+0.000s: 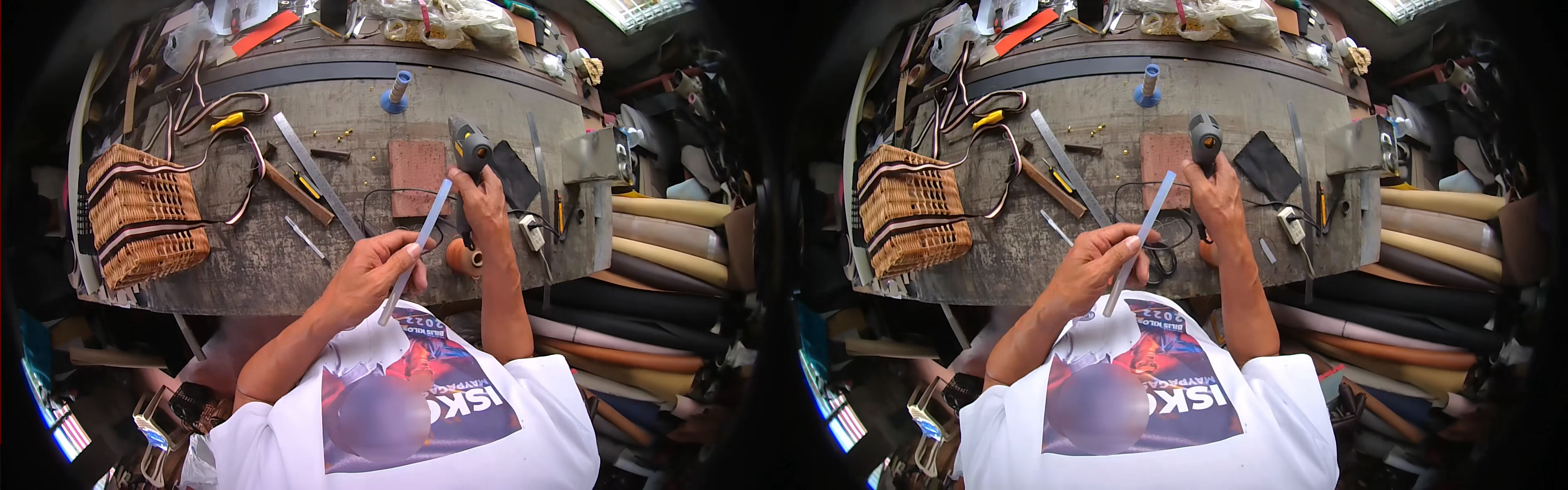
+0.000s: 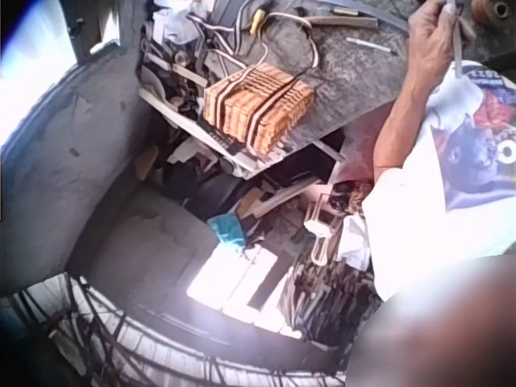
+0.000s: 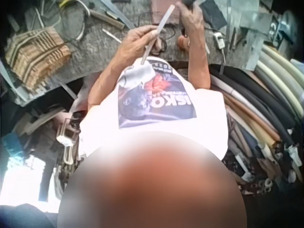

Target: Apply adhesive and fabric straps to a wicker basket.

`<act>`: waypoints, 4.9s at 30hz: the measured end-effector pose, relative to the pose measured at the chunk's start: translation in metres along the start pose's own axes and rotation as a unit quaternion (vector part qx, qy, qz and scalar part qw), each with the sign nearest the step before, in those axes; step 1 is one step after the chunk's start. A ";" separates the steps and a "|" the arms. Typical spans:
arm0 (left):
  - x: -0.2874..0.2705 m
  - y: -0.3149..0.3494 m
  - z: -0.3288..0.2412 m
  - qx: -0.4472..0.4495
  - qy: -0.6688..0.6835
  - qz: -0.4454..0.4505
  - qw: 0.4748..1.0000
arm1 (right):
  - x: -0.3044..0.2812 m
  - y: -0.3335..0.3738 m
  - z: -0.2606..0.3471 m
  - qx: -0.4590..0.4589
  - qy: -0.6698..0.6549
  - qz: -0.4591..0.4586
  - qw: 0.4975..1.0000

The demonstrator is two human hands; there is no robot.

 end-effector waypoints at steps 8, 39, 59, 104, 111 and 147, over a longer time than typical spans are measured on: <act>0.008 0.006 -0.011 0.012 0.004 0.004 1.000 | 0.019 0.022 0.019 -0.005 0.091 -0.031 0.995; 0.018 0.016 -0.011 -0.024 0.199 0.000 0.980 | 0.038 0.037 0.007 -0.305 0.141 -0.120 0.934; 0.011 0.036 0.015 0.178 -0.233 -0.254 0.922 | 0.061 0.056 0.028 -0.389 0.081 -0.092 0.913; -0.388 0.233 -0.242 0.252 -0.764 -0.191 0.563 | 0.314 0.148 0.192 -0.313 0.001 0.243 0.918; -0.406 0.232 -0.241 0.305 -0.753 -0.176 0.555 | 0.336 0.136 0.213 -0.327 0.129 0.253 0.901; -0.416 0.233 -0.254 0.305 -0.639 -0.117 0.697 | 0.378 0.073 0.233 -0.520 0.214 0.170 0.809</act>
Point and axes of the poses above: each hand's wrist, its own y-axis away from the middle knuckle, its own x-axis out of the palm, z = x × y, the point moved 3 cm from there along -y, towards the middle knuckle
